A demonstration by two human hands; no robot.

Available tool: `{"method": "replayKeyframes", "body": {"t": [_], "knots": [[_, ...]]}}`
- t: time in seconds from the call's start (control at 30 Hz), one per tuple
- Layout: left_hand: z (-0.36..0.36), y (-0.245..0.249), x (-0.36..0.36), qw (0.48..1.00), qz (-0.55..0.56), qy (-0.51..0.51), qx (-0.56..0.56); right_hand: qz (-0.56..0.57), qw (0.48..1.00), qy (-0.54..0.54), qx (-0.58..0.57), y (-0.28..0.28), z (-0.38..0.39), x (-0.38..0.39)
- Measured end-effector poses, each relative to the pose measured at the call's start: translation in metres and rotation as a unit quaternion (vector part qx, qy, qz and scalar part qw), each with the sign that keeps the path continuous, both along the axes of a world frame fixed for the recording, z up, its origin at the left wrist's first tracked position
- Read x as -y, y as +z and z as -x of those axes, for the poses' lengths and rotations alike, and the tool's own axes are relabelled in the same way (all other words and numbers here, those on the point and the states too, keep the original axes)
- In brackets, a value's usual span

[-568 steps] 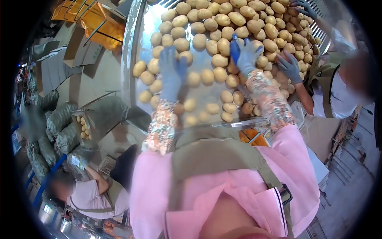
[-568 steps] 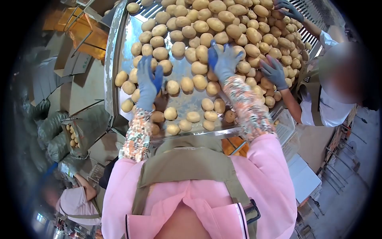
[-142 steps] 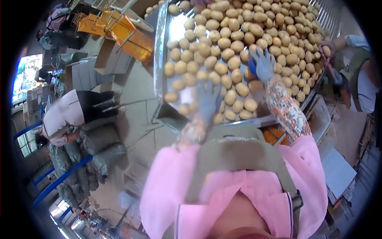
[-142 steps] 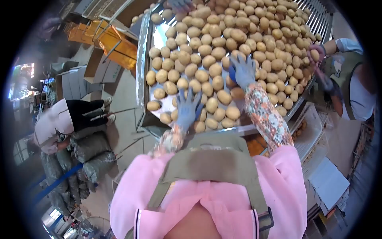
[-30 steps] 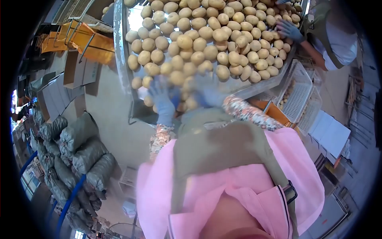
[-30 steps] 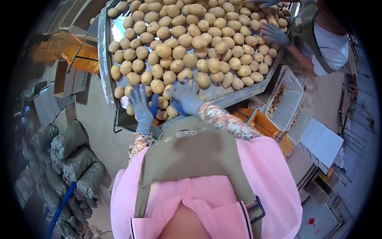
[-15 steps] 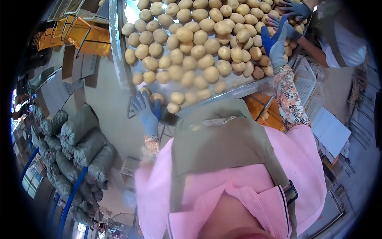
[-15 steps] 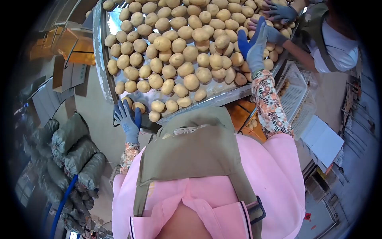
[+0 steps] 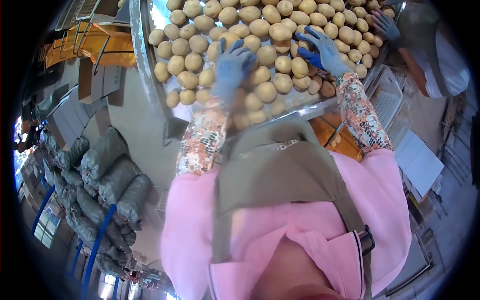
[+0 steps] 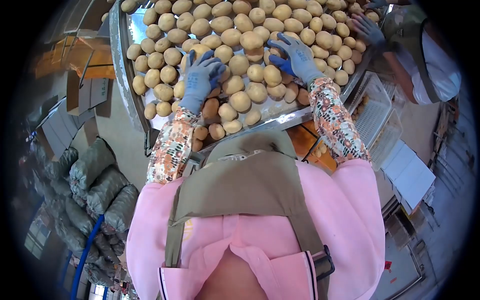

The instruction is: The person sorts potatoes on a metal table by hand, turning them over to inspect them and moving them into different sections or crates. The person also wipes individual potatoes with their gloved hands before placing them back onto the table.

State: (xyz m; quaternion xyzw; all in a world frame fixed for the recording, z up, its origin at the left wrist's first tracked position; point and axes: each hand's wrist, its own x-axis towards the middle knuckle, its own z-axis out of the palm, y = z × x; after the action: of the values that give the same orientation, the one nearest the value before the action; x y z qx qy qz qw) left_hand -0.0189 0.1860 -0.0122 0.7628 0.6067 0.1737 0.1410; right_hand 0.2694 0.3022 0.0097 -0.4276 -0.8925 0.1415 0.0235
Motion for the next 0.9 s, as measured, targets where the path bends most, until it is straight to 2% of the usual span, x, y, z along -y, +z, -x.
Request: {"method": "replayKeyframes", "body": {"t": [0.03,0.07,0.13,0.17,0.2,0.27,0.3,0.37,0.4,0.47,0.53,0.57,0.63,0.67,0.73,0.77,0.8,0.9], "knots": [[0.005,0.007,0.005,0.985,-0.111,0.023,0.128,0.007,1.000,-0.007,-0.007,0.000,0.002,0.000],[0.007,0.008,0.013,0.986,-0.108,0.022,0.125,0.010,1.000,-0.007,-0.010,-0.005,0.004,0.000],[0.009,-0.004,0.034,0.967,0.002,0.124,0.221,-0.029,0.998,-0.023,-0.042,-0.010,0.009,0.000],[0.010,-0.014,0.043,0.932,0.064,0.173,0.311,-0.015,0.996,-0.022,-0.081,-0.009,0.010,0.001],[0.007,-0.011,0.049,0.933,0.062,0.172,0.310,-0.017,0.996,-0.023,-0.082,-0.011,0.009,0.000],[-0.002,-0.002,0.063,0.849,0.152,0.284,0.419,0.032,0.992,-0.042,-0.115,-0.018,0.004,-0.004],[-0.006,-0.002,0.061,0.850,0.149,0.282,0.420,0.028,0.992,-0.042,-0.115,-0.008,0.008,0.001],[-0.015,-0.004,0.055,0.934,0.090,0.219,0.268,0.111,0.959,-0.154,-0.209,0.023,0.023,0.021],[-0.020,-0.004,0.052,0.962,0.061,0.188,0.188,0.111,0.960,-0.150,-0.207,0.028,0.024,0.030],[-0.029,-0.002,0.044,0.993,-0.002,0.116,0.019,0.258,0.859,-0.216,-0.386,0.029,0.023,0.046],[-0.037,0.009,0.019,0.984,0.159,0.073,-0.034,0.233,0.853,-0.196,-0.424,0.025,0.024,0.057],[-0.042,0.002,0.010,0.985,0.137,0.093,-0.057,0.249,0.838,-0.194,-0.446,0.031,0.027,0.067],[-0.048,0.003,-0.001,0.979,0.153,0.116,-0.071,0.278,0.806,-0.188,-0.487,0.044,0.034,0.086],[-0.047,0.003,-0.004,0.980,0.150,0.114,-0.070,0.273,0.808,-0.189,-0.487,0.047,0.033,0.092],[-0.029,-0.006,-0.004,0.983,0.165,0.076,-0.013,0.320,0.775,-0.165,-0.519,0.047,0.034,0.102],[-0.018,-0.007,-0.001,0.983,0.167,0.065,0.029,0.373,0.730,-0.178,-0.544,0.033,0.031,0.106],[-0.017,0.001,0.008,0.984,0.165,0.065,0.025,0.372,0.728,-0.175,-0.548,0.036,0.034,0.113],[-0.017,0.051,0.051,0.958,0.081,0.141,0.236,0.411,0.600,-0.201,-0.657,0.052,0.050,0.149]]}}
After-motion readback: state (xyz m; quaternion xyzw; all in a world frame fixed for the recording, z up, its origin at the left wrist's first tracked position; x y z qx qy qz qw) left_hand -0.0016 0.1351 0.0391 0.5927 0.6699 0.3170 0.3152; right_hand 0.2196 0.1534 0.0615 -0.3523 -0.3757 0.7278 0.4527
